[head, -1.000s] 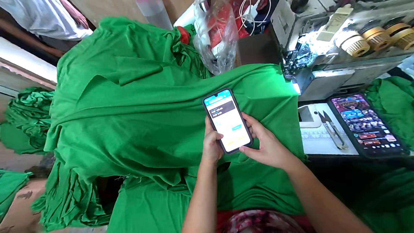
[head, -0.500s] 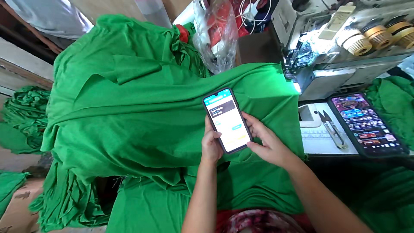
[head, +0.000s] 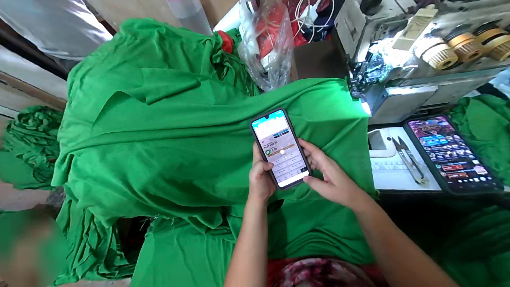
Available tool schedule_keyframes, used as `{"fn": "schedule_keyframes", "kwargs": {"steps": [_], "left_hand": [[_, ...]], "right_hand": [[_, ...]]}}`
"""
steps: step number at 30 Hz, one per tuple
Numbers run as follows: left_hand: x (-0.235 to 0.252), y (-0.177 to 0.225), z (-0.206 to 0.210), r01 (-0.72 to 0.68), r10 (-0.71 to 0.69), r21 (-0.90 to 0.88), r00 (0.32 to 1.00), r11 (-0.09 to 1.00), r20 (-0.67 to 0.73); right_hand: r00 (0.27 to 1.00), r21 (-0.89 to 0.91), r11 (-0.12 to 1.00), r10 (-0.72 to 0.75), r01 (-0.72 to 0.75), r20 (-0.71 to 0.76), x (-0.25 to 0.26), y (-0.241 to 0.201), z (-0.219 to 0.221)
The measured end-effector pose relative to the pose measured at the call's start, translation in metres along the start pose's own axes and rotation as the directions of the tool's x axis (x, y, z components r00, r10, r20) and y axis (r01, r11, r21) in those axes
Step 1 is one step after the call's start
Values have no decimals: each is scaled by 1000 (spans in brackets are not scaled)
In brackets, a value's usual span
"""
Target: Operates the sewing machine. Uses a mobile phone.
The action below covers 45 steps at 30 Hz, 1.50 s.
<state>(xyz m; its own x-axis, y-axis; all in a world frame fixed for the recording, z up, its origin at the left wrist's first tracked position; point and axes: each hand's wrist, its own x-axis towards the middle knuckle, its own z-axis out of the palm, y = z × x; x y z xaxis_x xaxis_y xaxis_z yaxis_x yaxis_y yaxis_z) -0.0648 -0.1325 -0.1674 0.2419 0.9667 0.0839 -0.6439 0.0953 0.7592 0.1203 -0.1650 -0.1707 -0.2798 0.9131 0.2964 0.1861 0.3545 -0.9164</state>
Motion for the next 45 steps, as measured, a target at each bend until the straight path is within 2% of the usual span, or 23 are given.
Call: {"fn": "schedule_keyframes", "kwargs": {"steps": [3, 19, 29, 45], "left_hand": [[0, 1, 2, 4, -3, 31, 999, 1000, -36], [0, 1, 3, -1, 2, 35, 999, 999, -39], [0, 0, 7, 3, 11, 120, 993, 993, -119], [0, 0, 8, 11, 2, 110, 993, 994, -118]], "right_hand": [[1000, -4, 1000, 11, -11, 6, 0, 0, 0], [999, -28, 999, 46, -46, -14, -1, -2, 2], [999, -56, 998, 32, -33, -17, -1, 0, 2], [999, -69, 997, 27, -28, -21, -1, 0, 2]]}}
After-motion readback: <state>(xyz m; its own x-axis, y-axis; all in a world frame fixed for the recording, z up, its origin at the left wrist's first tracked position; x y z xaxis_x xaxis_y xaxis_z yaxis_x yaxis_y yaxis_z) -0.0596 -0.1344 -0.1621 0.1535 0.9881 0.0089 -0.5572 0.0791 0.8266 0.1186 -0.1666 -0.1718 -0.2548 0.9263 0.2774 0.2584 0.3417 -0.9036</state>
